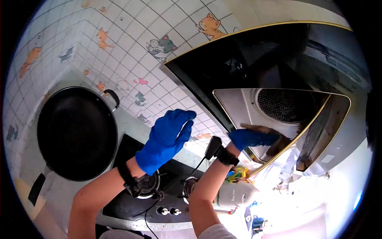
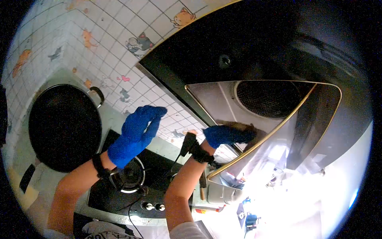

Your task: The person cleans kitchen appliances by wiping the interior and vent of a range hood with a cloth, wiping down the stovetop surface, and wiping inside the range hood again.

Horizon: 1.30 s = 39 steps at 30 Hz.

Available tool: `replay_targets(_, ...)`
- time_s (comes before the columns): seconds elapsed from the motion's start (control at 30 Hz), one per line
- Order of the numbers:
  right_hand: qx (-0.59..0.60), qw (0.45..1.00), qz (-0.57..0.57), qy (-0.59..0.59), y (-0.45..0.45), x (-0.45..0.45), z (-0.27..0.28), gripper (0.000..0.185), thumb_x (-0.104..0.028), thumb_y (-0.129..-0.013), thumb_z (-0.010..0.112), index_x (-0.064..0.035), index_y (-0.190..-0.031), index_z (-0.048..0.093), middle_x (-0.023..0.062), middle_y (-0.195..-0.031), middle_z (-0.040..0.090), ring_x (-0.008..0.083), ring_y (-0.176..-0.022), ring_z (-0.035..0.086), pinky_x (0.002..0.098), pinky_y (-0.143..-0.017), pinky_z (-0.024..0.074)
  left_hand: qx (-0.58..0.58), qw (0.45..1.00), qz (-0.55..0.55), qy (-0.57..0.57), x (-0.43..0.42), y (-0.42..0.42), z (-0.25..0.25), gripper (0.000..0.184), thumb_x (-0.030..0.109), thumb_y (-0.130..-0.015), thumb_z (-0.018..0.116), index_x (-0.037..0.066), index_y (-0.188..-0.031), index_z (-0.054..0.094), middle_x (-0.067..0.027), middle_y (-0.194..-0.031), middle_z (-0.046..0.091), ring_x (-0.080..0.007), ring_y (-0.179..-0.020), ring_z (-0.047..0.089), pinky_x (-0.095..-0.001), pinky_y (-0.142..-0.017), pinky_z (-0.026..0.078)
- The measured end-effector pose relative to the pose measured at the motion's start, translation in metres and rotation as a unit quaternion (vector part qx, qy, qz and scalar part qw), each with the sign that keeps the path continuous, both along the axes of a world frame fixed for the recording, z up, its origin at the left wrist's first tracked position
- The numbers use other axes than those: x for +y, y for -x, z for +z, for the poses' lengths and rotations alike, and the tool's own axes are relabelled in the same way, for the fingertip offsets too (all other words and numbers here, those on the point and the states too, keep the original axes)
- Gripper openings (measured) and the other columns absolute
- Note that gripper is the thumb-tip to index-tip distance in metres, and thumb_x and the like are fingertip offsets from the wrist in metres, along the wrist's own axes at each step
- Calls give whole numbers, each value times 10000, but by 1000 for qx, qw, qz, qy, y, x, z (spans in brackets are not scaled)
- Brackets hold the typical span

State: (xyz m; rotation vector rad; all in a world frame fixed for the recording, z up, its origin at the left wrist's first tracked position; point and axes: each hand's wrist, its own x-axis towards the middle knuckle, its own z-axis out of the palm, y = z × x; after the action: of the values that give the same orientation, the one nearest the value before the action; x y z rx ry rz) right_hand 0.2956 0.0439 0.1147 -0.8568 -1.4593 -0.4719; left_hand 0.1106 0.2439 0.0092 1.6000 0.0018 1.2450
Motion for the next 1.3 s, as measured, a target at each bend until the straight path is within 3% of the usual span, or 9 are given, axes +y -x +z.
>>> replay_targets(0.1,19,997,-46,57,-3,-5,43,570,-493,-799,366,-99,-1212,355,152,-1031,519,237,-752,585,303,-626,488,35,998,-47,-14,-2,6,-16,229,5,-772,470,44,-985,545,-128,-909,568,-287,-836,528,-343,-723,426)
replay_targets(0.13,16,996,-73,55,-6,-7,58,563,-485,-800,369,-97,-1210,357,150,-1028,520,236,-754,583,303,-628,486,-40,999,-25,3,-6,-3,-22,283,4,-705,551,84,-974,517,-96,-804,544,-286,-706,513,-354,-556,423)
replay_targets(0.33,-16,932,-362,29,-48,2,103,522,-437,-808,393,-87,-1195,374,135,-1009,526,227,-767,569,300,-642,476,4,998,-70,1,-31,-8,-31,243,12,-723,548,83,-954,536,-83,-794,547,-252,-661,525,-335,-515,418)
replay_targets(0.43,-47,864,-499,55,-81,19,103,501,-413,-812,404,-82,-1187,382,128,-999,529,222,-774,562,299,-649,472,81,985,-150,40,-40,-3,-31,205,-3,-796,434,37,-966,542,-124,-938,564,-266,-840,536,-318,-719,429)
replay_targets(0.5,-62,825,-557,76,-100,26,96,487,-397,-815,412,-79,-1182,387,123,-992,530,219,-779,558,298,-654,469,60,987,-144,25,-45,-9,-39,208,-13,-795,437,41,-967,541,-123,-942,565,-257,-842,539,-312,-720,431)
replay_targets(1.0,-102,734,-665,97,-127,27,80,386,-277,-834,470,-53,-1145,427,86,-944,545,197,-813,523,291,-690,445,26,981,-188,45,-86,-34,-26,168,17,-813,472,46,-963,541,-94,-957,576,-215,-882,542,-284,-774,424)
replay_targets(1.13,-241,609,-734,181,-129,27,41,360,-245,-839,486,-46,-1136,438,76,-931,549,191,-822,514,289,-699,438,51,981,-178,52,-87,-35,-25,163,20,-817,467,46,-958,543,-96,-949,577,-217,-876,545,-283,-775,423)
replay_targets(1.27,-461,334,-769,291,-121,2,6,313,-232,-797,531,-43,-1046,545,139,-961,572,256,-916,530,364,-814,412,49,980,-183,65,-87,-34,-31,169,9,-814,460,45,-956,546,-101,-942,579,-222,-866,550,-286,-755,433)
replay_targets(1.3,-479,330,-769,264,-111,1,-2,315,-223,-793,535,-40,-1050,540,130,-936,577,258,-890,536,357,-789,423,56,978,-185,78,-87,-34,-32,170,7,-813,460,45,-955,547,-103,-939,579,-221,-863,551,-285,-746,438)
